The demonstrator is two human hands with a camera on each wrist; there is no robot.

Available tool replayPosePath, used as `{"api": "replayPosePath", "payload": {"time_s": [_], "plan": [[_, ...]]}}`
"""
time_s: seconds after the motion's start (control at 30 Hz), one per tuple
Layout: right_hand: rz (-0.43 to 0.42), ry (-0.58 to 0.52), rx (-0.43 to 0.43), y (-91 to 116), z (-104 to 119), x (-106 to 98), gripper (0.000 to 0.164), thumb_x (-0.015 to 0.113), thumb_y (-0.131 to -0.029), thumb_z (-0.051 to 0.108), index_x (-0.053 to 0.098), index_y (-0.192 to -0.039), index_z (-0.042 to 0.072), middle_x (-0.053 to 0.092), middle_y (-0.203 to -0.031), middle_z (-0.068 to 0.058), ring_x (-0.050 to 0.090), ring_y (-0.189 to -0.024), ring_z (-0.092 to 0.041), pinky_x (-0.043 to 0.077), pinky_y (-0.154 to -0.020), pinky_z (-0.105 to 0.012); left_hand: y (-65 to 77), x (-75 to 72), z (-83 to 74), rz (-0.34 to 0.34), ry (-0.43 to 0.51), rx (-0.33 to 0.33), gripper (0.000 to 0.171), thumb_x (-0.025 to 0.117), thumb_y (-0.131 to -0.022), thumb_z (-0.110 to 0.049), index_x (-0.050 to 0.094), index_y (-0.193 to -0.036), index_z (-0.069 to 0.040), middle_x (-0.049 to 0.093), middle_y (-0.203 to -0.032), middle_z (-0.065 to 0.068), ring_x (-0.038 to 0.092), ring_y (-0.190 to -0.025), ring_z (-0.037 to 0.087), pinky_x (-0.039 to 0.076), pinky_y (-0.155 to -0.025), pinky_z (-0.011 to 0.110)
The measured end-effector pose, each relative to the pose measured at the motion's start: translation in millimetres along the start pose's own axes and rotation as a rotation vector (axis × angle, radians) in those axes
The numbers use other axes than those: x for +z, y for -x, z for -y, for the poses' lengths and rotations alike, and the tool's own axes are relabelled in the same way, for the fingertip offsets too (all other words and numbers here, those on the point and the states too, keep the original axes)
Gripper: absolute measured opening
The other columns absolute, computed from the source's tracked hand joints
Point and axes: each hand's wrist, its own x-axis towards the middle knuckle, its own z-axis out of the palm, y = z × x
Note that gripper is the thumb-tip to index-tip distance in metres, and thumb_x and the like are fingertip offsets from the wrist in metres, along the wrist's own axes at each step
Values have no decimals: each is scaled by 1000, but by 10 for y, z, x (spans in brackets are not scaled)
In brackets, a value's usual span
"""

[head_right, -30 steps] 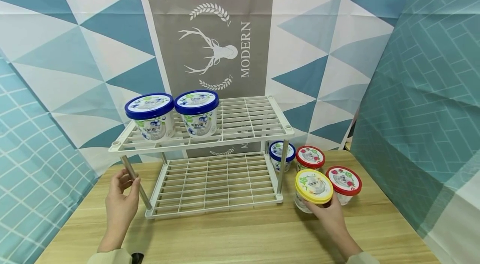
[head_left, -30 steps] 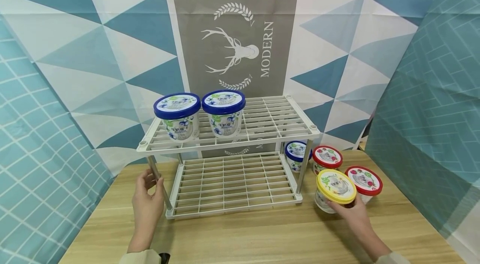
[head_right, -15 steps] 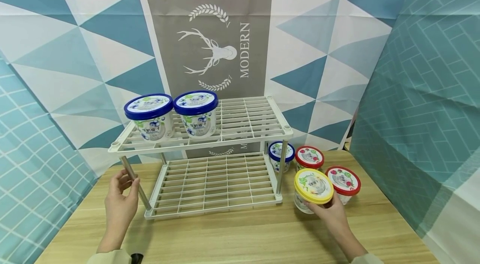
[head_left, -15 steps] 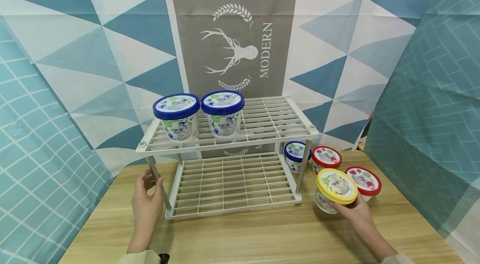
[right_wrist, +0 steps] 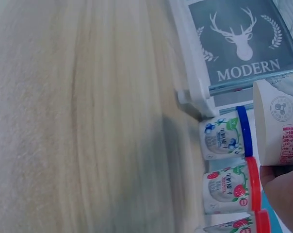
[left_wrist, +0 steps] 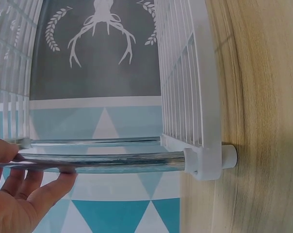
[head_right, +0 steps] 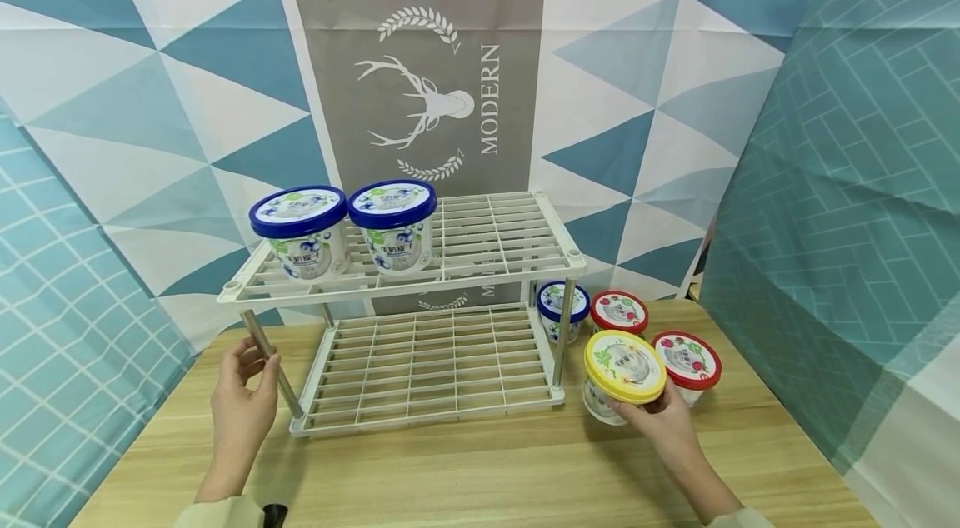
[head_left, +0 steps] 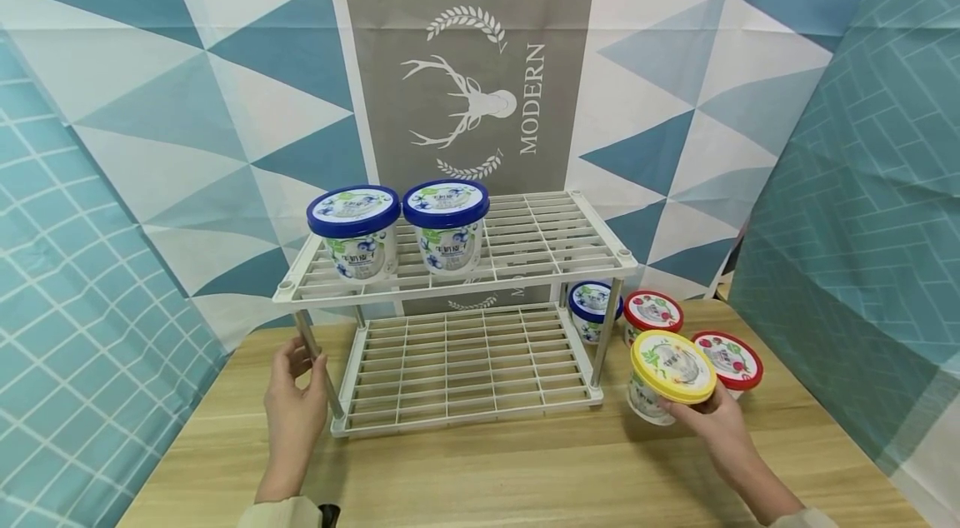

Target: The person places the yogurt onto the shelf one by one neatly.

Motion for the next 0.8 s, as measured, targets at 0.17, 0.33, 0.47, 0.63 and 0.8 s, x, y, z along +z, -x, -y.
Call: {"api": "replayPosePath", "payload": {"time_s": [0.17, 0.33, 0.47, 0.63, 0.8], "plan": [[20, -78, -68, 6, 72, -22, 68, 64, -88, 14, 23, -141, 5, 45, -109, 28, 46, -96, 18, 44, -79, -6, -7, 6, -10, 2, 6, 0, 37, 53, -94, -6, 41, -128, 3, 56, -115, 25, 57, -103, 39, 32, -67, -8], [83, -243, -212, 14, 121, -31, 48, 55, -90, 2, 34, -128, 21, 49, -116, 22, 49, -103, 12, 43, -83, -6, -10, 2, -18, -4, 7, 1, 36, 52, -94, -6, 42, -128, 3, 56, -115, 25, 57, -102, 36, 32, -66, -8], [127, -295, -249, 10, 146, -33, 48, 50, -91, 0, 32, -128, 24, 45, -121, 16, 48, -108, 9, 42, -86, -6, -16, 1, -13, -7, 6, 2, 36, 52, -94, -6, 42, -128, 3, 56, -114, 25, 57, -102, 37, 32, -66, -8], [141, -271, -245, 13, 177, -38, 51, 51, -91, 2, 30, -130, 25, 41, -124, 15, 46, -109, 8, 41, -86, -6, -17, 4, -7, 3, 5, 4, 37, 52, -94, -6, 41, -128, 3, 56, -115, 26, 57, -103, 39, 32, -66, -7], [178, -306, -303, 6, 205, -46, 52, 49, -90, -1, 31, -132, 23, 44, -125, 14, 48, -110, 6, 42, -87, -8, -12, -1, -13, -8, 3, 8, 36, 52, -94, -5, 42, -127, 3, 56, -114, 25, 57, -102, 37, 32, -66, -7]]}}
